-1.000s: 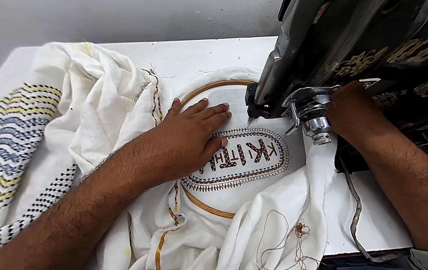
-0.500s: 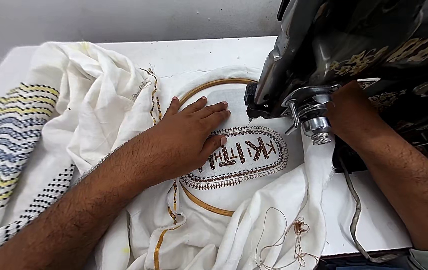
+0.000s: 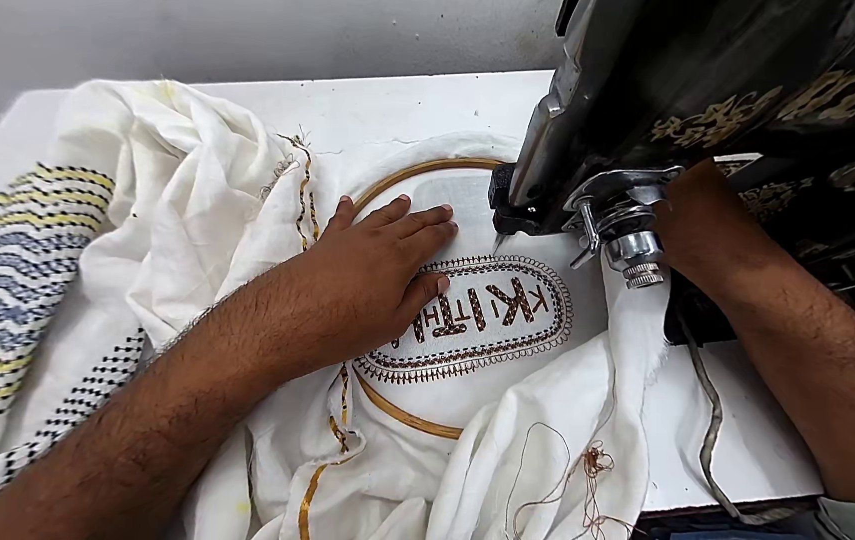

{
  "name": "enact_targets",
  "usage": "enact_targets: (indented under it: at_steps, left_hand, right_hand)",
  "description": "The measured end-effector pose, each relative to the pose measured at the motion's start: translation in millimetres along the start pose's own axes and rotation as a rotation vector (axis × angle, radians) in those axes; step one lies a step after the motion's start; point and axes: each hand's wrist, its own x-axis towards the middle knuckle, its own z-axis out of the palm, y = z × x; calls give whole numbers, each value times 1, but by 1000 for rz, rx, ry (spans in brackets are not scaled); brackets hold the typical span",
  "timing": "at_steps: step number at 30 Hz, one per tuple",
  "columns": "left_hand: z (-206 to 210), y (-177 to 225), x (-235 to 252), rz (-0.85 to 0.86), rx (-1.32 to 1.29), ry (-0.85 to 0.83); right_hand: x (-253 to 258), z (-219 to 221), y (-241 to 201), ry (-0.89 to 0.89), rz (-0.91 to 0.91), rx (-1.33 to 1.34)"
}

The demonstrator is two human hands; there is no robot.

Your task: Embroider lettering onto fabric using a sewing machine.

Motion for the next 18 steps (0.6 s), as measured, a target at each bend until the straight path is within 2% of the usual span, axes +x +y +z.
enact_targets:
  at_steps: [11, 18]
  left_hand:
    - [0, -1, 1, -19, -5, -8]
    - [1, -2, 2, -16, 0, 0]
  right_hand:
    - [-2, -1, -4, -7, 61, 10]
    - [-2, 4, 2, 34, 20, 7]
